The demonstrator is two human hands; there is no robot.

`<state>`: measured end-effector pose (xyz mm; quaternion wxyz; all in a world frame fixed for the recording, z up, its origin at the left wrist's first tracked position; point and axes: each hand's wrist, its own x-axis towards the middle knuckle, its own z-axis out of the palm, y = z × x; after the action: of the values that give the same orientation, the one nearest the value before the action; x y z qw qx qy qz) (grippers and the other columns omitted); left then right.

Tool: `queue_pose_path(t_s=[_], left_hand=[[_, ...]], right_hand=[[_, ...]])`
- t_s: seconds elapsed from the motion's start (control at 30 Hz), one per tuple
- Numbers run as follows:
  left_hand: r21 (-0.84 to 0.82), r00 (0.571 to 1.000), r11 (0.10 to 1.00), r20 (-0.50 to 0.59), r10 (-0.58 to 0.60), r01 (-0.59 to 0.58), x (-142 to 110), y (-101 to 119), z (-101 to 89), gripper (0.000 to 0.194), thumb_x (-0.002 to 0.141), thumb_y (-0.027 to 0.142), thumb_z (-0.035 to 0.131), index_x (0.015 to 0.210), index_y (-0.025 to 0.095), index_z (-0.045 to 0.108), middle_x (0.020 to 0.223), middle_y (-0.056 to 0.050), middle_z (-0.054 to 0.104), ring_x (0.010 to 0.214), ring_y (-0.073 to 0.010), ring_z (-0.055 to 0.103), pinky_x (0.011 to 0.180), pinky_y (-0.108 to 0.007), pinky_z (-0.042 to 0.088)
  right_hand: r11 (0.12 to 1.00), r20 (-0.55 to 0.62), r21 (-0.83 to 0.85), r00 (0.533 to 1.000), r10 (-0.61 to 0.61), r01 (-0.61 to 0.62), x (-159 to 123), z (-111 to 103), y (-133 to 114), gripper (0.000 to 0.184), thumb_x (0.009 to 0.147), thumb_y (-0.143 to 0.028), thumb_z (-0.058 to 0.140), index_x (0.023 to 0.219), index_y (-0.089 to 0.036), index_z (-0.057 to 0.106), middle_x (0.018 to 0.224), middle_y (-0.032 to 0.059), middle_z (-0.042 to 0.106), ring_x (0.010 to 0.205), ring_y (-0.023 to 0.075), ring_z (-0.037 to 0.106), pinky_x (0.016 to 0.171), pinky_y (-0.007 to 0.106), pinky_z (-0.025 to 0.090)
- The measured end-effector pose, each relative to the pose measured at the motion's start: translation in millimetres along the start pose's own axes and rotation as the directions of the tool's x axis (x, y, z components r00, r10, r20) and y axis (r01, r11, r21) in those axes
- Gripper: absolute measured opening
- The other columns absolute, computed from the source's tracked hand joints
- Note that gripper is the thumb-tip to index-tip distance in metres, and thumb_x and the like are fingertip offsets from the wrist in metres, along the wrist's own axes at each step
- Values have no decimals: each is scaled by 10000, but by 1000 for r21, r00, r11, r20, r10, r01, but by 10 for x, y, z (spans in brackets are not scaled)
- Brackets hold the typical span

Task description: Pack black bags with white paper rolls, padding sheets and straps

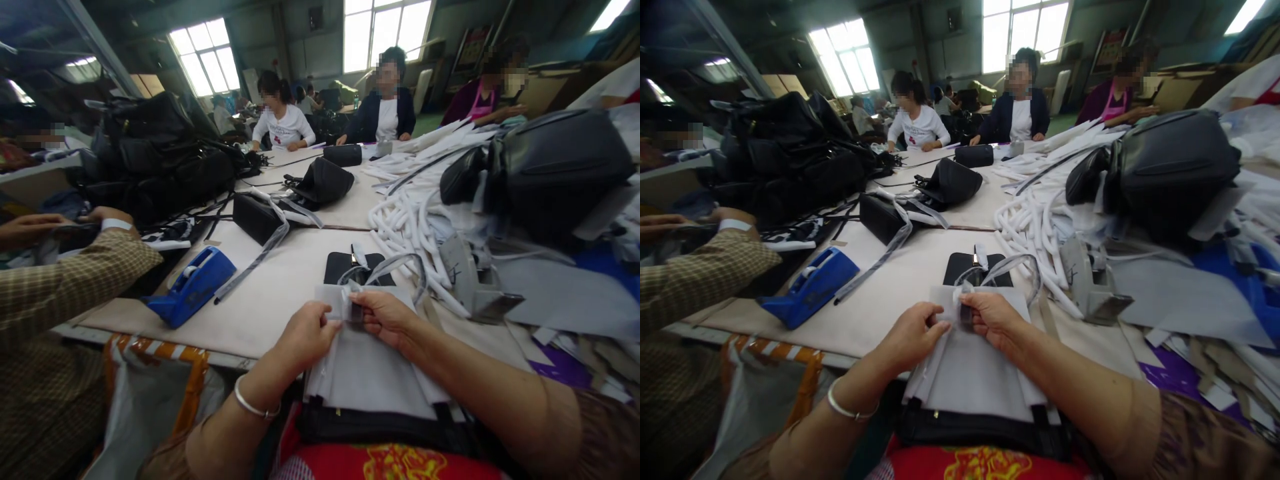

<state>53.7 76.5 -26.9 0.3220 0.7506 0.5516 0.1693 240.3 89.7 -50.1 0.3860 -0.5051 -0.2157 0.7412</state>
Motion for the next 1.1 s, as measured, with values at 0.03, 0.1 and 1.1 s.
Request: queue_pose_path(t_s=[0.03,0.1,1.1], left_hand=[[32,998,998,-5,-56,56,-66,-25,-27,266,815,389,628,939,162,690,760,-30,648,713,-189,566,678,-295,390],[53,988,988,47,-147,145,-195,-50,-73,297,852,454,582,880,175,678,712,-29,659,671,-188,581,635,-289,375],[170,941,985,325,-90,36,-756,558,-68,219,812,347,626,986,221,667,869,-41,717,793,-224,639,674,-292,398]], right_hand=[[1000,-1,-1,1000,-14,14,-2,-17,11,296,759,-260,681,659,-204,408,453,-115,288,375,30,191,340,173,108],[999,-2,-8,999,-32,32,-8,-39,28,297,737,-248,696,655,-201,414,459,-114,288,381,28,192,346,177,96],[991,70,-48,990,-122,125,-201,-63,114,342,715,-284,723,634,-206,401,431,-118,322,356,23,205,362,174,79]])
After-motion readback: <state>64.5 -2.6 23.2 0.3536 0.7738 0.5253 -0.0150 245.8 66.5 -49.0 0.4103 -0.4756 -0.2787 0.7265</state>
